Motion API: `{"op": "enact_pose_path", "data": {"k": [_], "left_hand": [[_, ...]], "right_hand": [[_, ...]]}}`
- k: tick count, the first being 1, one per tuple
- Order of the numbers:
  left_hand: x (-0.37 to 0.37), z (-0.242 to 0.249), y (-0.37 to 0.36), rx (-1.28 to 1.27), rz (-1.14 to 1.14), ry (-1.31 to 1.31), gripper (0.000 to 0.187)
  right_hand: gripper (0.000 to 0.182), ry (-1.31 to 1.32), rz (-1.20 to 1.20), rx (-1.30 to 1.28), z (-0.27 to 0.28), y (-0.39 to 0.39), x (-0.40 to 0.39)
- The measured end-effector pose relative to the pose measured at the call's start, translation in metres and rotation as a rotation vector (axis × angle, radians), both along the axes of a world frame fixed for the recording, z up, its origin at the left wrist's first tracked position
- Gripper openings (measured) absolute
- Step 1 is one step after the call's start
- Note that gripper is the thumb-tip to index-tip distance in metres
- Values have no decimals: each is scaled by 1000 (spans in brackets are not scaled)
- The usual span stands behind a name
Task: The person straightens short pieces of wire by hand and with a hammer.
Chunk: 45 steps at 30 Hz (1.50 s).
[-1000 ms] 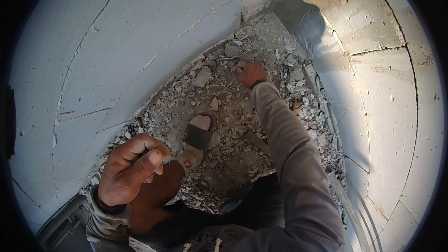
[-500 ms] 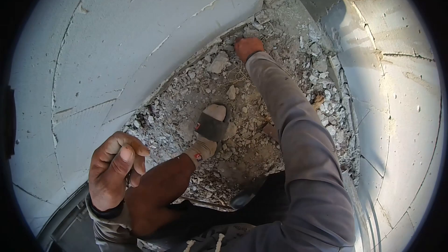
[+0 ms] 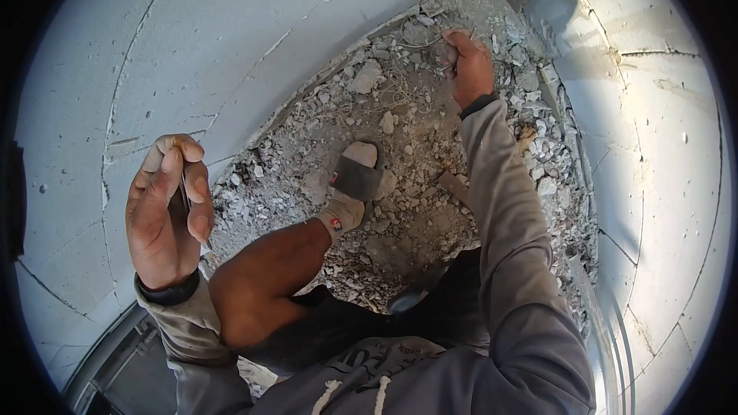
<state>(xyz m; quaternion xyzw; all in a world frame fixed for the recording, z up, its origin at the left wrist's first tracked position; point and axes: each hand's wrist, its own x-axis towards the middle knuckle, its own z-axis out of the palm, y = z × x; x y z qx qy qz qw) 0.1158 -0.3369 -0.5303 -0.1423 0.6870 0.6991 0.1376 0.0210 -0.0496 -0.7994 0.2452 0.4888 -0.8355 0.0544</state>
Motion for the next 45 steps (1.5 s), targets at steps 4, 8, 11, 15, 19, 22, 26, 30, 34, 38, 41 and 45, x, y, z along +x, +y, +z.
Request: {"op": "enact_pose_path", "data": {"k": [4, 8, 11, 15, 19, 22, 26, 30, 34, 38, 41, 45], "left_hand": [[-6, 2, 21, 60, -106, 19, 29], [-13, 10, 54, 20, -206, 77, 29], [-17, 12, 78, 11, -299, 95, 28], [-18, 8, 108, -28, -381, 80, 27], [-24, 2, 133, -28, -497, 61, 26], [-25, 0, 159, -16, -543, 41, 25], [-30, -11, 188, -8, -656, -17, 24], [-31, -29, 217, -48, -803, -120, 23], [-27, -43, 246, -136, -908, -183, 24], [-28, -55, 257, -83, -1000, -190, 25], [-29, -61, 264, -217, -1022, -217, 25], [-35, -81, 270, -239, -1064, -176, 21]], "right_hand": [[20, 158, -79, -272, 26, 51, 57], [17, 34, -41, -233, 28, 97, 106], [23, -168, -7, -145, 0, 112, 149], [30, -392, -37, -184, -22, 93, 208], [33, -577, -94, -197, -37, 53, 260], [33, -735, -162, -137, -61, 31, 292], [38, -1011, -389, 90, -73, 30, 322], [52, -1064, -716, 33, -55, 39, 323], [70, -1254, -663, 30, -53, 51, 317], [77, -1288, -492, 115, -57, 54, 313], [73, -1290, -605, 182, -98, 42, 315], [67, -1338, -626, 160, -77, 60, 302]]}}
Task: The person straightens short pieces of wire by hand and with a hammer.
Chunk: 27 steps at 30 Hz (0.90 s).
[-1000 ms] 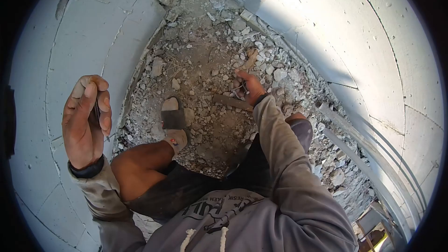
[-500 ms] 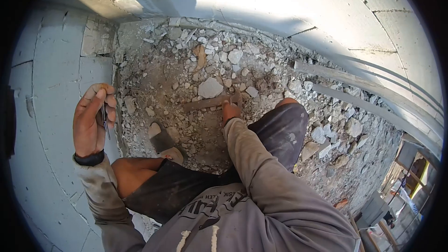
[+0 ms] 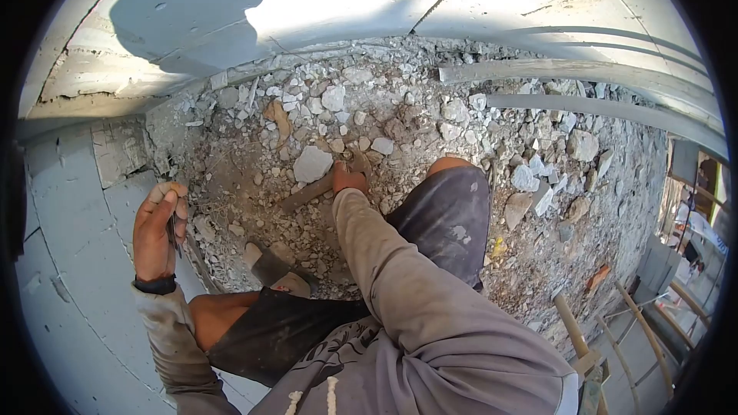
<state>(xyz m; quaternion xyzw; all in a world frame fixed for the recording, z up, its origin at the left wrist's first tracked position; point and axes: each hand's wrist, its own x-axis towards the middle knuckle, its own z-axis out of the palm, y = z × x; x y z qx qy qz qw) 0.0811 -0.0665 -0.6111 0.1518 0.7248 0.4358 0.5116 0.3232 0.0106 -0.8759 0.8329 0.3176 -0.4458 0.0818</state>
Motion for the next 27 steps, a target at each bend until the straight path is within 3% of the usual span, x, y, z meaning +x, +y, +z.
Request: {"op": "enact_pose_path", "data": {"k": [4, 6, 10, 12, 14, 16, 18, 20, 21, 23, 24, 27], "left_hand": [[-9, -9, 17, -6, -93, 5, 21], [-12, -15, 24, -13, -142, 3, 22], [-6, -53, 15, -311, -218, -8, 31], [13, -74, 0, -271, -371, 223, 40], [57, -48, 2, -234, -540, 367, 54], [95, -34, -9, -327, -627, 203, 64], [142, 19, 3, -490, -782, 102, 71], [168, 26, -16, -596, -550, -251, 65], [181, 58, -10, -606, -567, -231, 65], [208, 129, 15, -428, -692, -433, 56], [210, 135, 13, -474, -754, -523, 44], [236, 179, 31, -566, -842, -547, 33]], "right_hand": [[63, 3, 13, 71, -29, 0, 12], [66, 125, 167, 75, -26, -2, 23], [60, 374, -77, -61, 35, -22, 32], [53, 506, -95, -163, 111, -18, 30], [52, 544, -19, -104, 182, -17, 37], [51, 606, 66, -52, 226, -17, 44], [52, 673, 26, -16, 263, -19, 56], [54, 739, -22, 20, 300, -23, 72], [54, 753, -45, 25, 318, -23, 84], [56, 723, 55, 47, 351, -17, 111], [57, 718, 85, 53, 359, -20, 122], [62, 703, 67, 65, 410, -14, 154]]}}
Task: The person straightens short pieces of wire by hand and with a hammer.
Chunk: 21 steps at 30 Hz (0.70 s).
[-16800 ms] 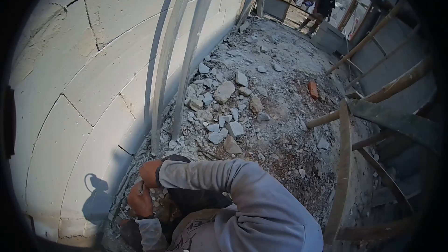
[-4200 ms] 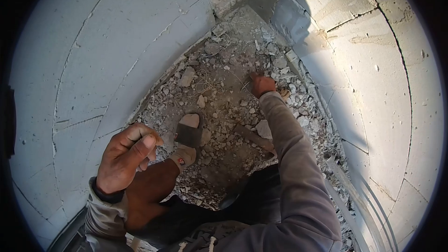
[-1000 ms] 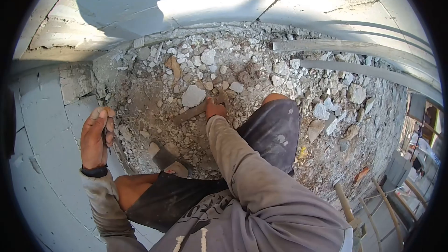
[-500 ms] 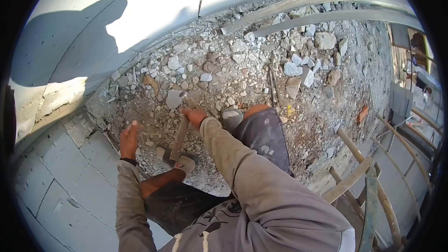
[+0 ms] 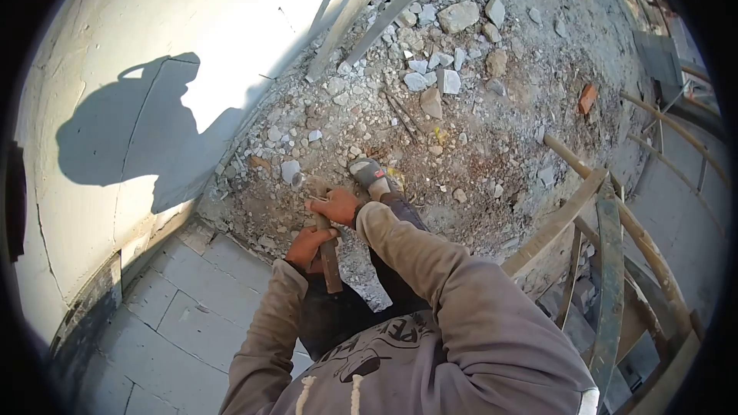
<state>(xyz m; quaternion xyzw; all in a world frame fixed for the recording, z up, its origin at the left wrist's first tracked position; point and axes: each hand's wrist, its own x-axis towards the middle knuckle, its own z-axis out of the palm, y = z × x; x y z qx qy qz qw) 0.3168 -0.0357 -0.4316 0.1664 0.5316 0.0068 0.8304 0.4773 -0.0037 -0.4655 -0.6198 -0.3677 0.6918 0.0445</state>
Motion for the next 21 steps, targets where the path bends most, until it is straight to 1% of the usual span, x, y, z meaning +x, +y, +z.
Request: {"op": "enact_pose_path", "data": {"k": [1, 2, 4, 5, 6, 7, 8, 9, 10, 11, 12, 13, 14, 15, 16, 17, 19, 20, 21], "left_hand": [[7, 7, 5, 106, -162, 86, 26], [12, 16, 11, 125, -187, 90, 26], [23, 44, 29, 340, -198, 140, 28], [25, 49, 31, 355, -226, 140, 28], [22, 44, 27, 466, -321, 190, 28], [21, 41, 24, 580, -415, 229, 29], [21, 41, 22, 597, -440, 205, 29], [18, 41, 21, 473, -318, 239, 30], [14, 43, 21, 345, -198, 277, 31], [9, 44, 21, 360, -222, 263, 31], [3, 47, 24, 334, -303, 286, 32], [-5, 47, 26, 312, -382, 314, 32], [-18, 30, 22, 333, -400, 314, 32], [-34, 4, 17, 390, -449, 315, 32], [-48, -6, 18, 448, -499, 316, 33], [-53, 4, 27, 480, -523, 315, 33], [-48, 24, 36, 886, -776, 286, 30], [-48, 32, 36, 893, -773, 276, 30], [-48, 37, 43, 633, -672, 266, 29]], "right_hand": [[67, -70, 102, 61, 5, 0, 10], [67, -67, 76, 78, 10, -1, 21], [70, -16, 31, 152, 35, -2, 45], [61, -74, 119, 123, 50, 1, 66], [61, -79, 91, 132, 52, -4, 84], [54, -144, 64, 188, 48, -14, 103], [48, -217, 36, 242, 46, -24, 123], [48, -240, 4, 249, 48, -31, 142], [41, -226, -103, 162, 53, -38, 158], [36, -204, -209, 76, 58, -46, 170], [36, -210, -234, 88, 68, -53, 182], [33, -165, -290, 46, 79, -60, 192], [31, -116, -344, 5, 89, -68, 199], [29, -81, -423, 6, 82, -83, 204], [28, -45, -501, 9, 73, -99, 206], [26, -66, -529, -6, 92, -109, 205], [24, -101, -576, 1, 142, -120, 193], [24, 5, -889, -134, 161, -133, 183], [24, 119, -1199, -266, 175, -144, 175]]}}
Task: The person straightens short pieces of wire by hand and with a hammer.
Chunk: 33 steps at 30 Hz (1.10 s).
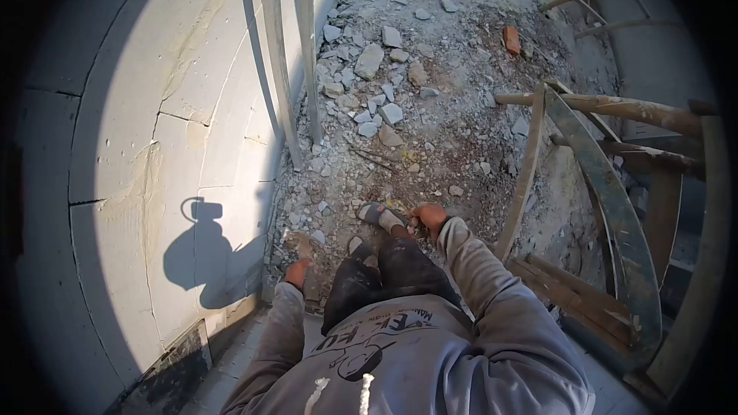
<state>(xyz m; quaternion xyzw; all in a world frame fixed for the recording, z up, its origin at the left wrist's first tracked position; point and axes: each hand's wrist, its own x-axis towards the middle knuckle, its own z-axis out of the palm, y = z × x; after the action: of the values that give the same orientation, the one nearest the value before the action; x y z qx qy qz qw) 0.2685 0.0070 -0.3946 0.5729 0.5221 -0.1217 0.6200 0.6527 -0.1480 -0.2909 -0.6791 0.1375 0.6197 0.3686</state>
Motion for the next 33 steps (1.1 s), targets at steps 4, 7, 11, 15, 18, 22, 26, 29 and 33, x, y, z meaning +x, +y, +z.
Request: {"op": "enact_pose_path", "data": {"k": [4, 7, 11, 15, 18, 22, 26, 29, 33], "left_hand": [[-30, -1, 13, 446, -493, 9, 33], [-57, -15, 19, 529, -541, -46, 29], [-77, -55, 37, 606, -669, -164, 34], [-72, -66, 52, 518, -1022, -185, 30], [-57, -109, 49, 602, -1086, -208, 28], [-78, -106, 63, 622, -1108, -190, 27], [-96, -91, 75, 459, -1005, -227, 25], [-95, -78, 89, 340, -919, -238, 24], [-62, -63, 95, 184, -780, -257, 24]], "right_hand": [[21, 22, -94, -60, 11, -41, -27], [21, 61, -93, -109, 25, -65, -37], [22, -42, -111, -18, 67, -84, -35], [24, -369, 146, 51, 85, -120, -38], [21, -712, 685, -70, 81, -144, -41], [22, -843, 619, -41, 125, -182, -35], [16, -1040, 166, 173, 370, -192, -28], [15, -1588, 0, 215, 513, -226, -31], [22, -2104, -110, -134, 619, -303, 3]]}}
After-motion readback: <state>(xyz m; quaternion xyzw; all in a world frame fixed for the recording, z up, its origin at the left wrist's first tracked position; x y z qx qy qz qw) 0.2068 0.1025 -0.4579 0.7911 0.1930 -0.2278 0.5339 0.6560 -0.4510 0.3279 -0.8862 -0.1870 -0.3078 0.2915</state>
